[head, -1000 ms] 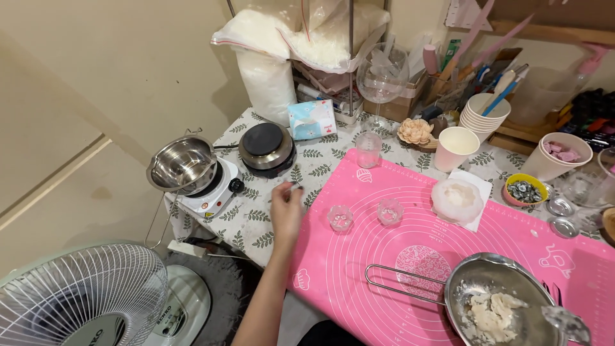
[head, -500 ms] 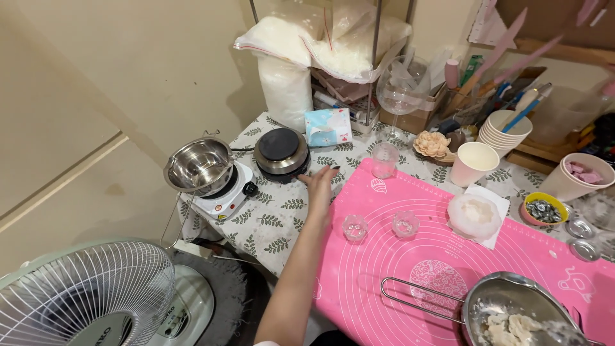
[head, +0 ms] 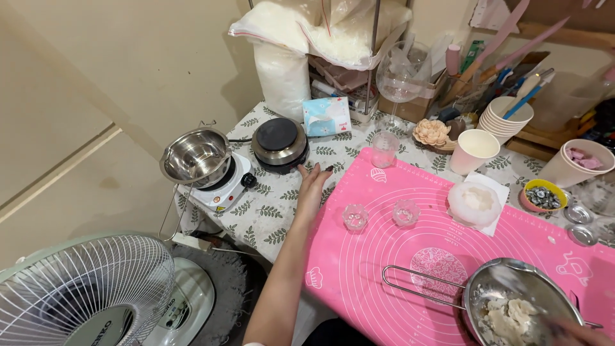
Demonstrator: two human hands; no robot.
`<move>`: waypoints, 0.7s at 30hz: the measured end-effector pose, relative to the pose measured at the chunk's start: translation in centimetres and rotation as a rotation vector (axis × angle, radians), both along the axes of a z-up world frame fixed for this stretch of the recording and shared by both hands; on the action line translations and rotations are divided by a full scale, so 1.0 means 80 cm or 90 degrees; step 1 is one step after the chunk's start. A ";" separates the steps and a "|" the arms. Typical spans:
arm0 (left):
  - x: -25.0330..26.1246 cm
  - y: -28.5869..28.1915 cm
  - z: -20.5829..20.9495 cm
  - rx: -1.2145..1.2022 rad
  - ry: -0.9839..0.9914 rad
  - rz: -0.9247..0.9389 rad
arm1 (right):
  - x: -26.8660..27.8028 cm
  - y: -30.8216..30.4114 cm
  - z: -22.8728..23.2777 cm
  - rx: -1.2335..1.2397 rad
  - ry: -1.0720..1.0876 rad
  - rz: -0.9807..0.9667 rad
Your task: Preparing wax ingredients and mixing them in a bowl for candle production.
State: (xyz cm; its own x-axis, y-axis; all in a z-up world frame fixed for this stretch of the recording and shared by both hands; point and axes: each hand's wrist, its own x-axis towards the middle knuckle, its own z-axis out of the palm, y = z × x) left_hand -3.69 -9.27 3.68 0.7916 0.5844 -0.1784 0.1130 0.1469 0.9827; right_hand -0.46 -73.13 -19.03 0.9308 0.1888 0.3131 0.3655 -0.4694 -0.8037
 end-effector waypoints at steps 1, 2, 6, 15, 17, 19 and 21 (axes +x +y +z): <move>0.001 -0.002 0.000 -0.004 -0.017 0.011 | -0.028 0.060 0.062 -0.001 0.002 0.001; -0.001 -0.004 0.005 -0.005 -0.015 0.011 | -0.011 0.138 0.157 -0.003 0.003 0.002; -0.005 -0.008 0.006 -0.018 0.019 -0.004 | -0.083 0.310 0.358 0.029 0.120 0.006; -0.013 -0.021 0.043 -0.115 0.052 0.048 | -0.043 0.431 0.433 0.099 0.281 0.155; -0.002 -0.005 0.006 -0.101 0.044 0.036 | -0.044 0.437 0.438 0.103 0.292 0.156; 0.008 0.008 -0.033 -0.063 -0.034 0.002 | -0.041 0.439 0.435 0.079 0.271 0.169; 0.012 0.002 -0.033 -0.028 -0.036 0.030 | -0.032 0.443 0.431 0.072 0.274 0.166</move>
State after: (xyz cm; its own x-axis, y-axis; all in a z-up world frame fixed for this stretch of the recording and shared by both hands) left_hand -2.75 -9.08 1.00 0.7731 0.6137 -0.1606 0.0494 0.1942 0.9797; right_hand -3.01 -37.68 15.42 0.9065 0.4184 -0.0564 0.0835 -0.3084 -0.9476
